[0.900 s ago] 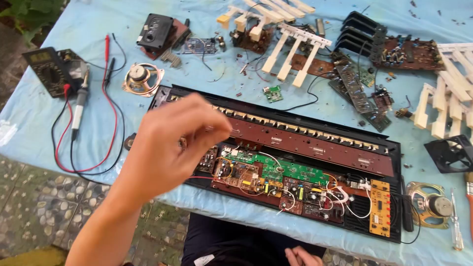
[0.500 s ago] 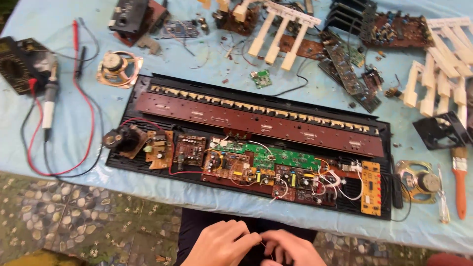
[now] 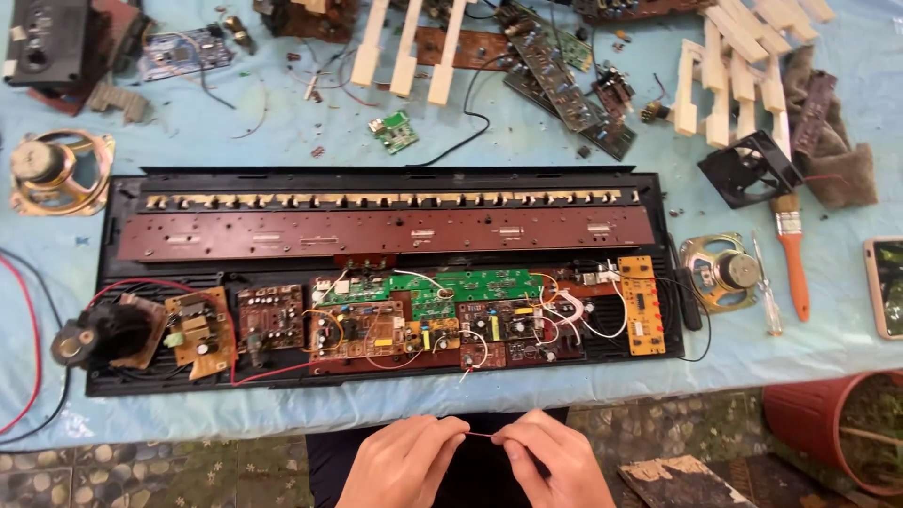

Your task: The person works on the internal circuitry of a disassembled electronic keyboard, using a red wire to probe various points on the mainboard and keybed. The workspace is cluttered with removed components, including speakers, circuit boards, and plastic keys.

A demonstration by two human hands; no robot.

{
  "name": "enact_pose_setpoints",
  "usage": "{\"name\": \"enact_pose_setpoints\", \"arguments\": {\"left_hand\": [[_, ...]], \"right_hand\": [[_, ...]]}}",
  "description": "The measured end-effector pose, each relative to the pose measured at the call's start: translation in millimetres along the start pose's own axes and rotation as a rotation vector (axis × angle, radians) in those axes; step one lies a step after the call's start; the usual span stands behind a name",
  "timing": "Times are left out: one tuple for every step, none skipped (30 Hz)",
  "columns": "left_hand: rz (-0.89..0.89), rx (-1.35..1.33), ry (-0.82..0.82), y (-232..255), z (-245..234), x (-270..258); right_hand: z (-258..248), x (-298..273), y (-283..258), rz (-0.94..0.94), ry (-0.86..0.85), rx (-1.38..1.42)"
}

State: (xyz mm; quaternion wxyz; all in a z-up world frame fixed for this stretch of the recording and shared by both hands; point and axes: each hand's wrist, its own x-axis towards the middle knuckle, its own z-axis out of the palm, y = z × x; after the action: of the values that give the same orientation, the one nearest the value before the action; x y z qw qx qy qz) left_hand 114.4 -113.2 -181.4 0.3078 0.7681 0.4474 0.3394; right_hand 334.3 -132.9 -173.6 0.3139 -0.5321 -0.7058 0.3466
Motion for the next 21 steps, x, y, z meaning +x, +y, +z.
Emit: {"name": "enact_pose_setpoints", "arguments": {"left_hand": [[0.005,-0.005,-0.009,0.9,-2.0,2.5],[0.041,-0.021,0.055,1.6,-3.3,4.7],[0.076,-0.039,0.119,2.3,-4.7,6.8],[0.076,-0.044,0.111,2.8,-6.7,8.0],[0.073,-0.086,0.111,3.3,-8.8,9.2],[0.071,-0.127,0.112,2.8,-10.7,10.6],[0.073,-0.13,0.106,3.6,-10.2,10.9],[0.099,-0.126,0.15,4.6,-9.8,12.0],[0.126,-0.122,0.193,5.6,-9.3,13.3],[0.129,-0.126,0.187,3.9,-7.0,11.8],[0.124,-0.114,0.182,2.1,-4.6,10.3],[0.117,-0.102,0.177,0.5,-2.6,8.5],[0.119,-0.105,0.169,0.4,-0.9,10.8],[0.147,-0.121,0.16,0.2,0.2,12.4],[0.174,-0.138,0.151,0.1,1.3,13.8],[0.178,-0.139,0.145,0.3,1.3,16.6],[0.194,-0.148,0.115,0.6,1.3,19.5],[0.209,-0.158,0.082,1.3,1.7,22.0],[0.211,-0.162,0.075,2.4,2.1,22.9],[0.21,-0.14,0.062,3.3,2.5,24.5],[0.209,-0.117,0.048,4.2,2.8,25.9]], "right_hand": [[-2.6,1.5,0.2,0.008,0.008,-0.002],[-5.2,2.7,1.0,-0.012,-0.017,-0.054],[-7.6,3.8,1.8,-0.032,-0.043,-0.106],[-9.2,6.3,1.5,-0.024,-0.04,-0.106],[-10.6,8.7,1.1,-0.067,-0.077,-0.116],[-11.5,11.9,1.6,-0.113,-0.114,-0.126],[-10.0,14.5,-1.2,-0.108,-0.111,-0.126],[-9.2,17.6,-4.0,-0.138,-0.119,-0.145],[-8.5,20.9,-6.8,-0.169,-0.129,-0.164],[-6.0,22.1,-9.0,-0.163,-0.123,-0.165],[-3.4,23.4,-11.1,-0.178,-0.102,-0.119],[-0.7,24.6,-13.6,-0.192,-0.081,-0.072],[-0.4,23.7,-13.6,-0.186,-0.076,-0.072],[0.7,22.6,-13.8,-0.189,-0.032,-0.045],[1.8,21.4,-14.2,-0.193,0.012,-0.018],[1.4,19.1,-11.0,-0.189,0.018,-0.018],[0.9,16.8,-7.8,-0.203,0.068,0.0],[0.3,13.6,-4.7,-0.214,0.118,0.017],[-0.6,11.4,-3.5,-0.208,0.123,0.016],[-1.6,9.7,-2.1,-0.201,0.154,0.035],[-2.5,8.0,-0.9,-0.193,0.186,0.054]]}}
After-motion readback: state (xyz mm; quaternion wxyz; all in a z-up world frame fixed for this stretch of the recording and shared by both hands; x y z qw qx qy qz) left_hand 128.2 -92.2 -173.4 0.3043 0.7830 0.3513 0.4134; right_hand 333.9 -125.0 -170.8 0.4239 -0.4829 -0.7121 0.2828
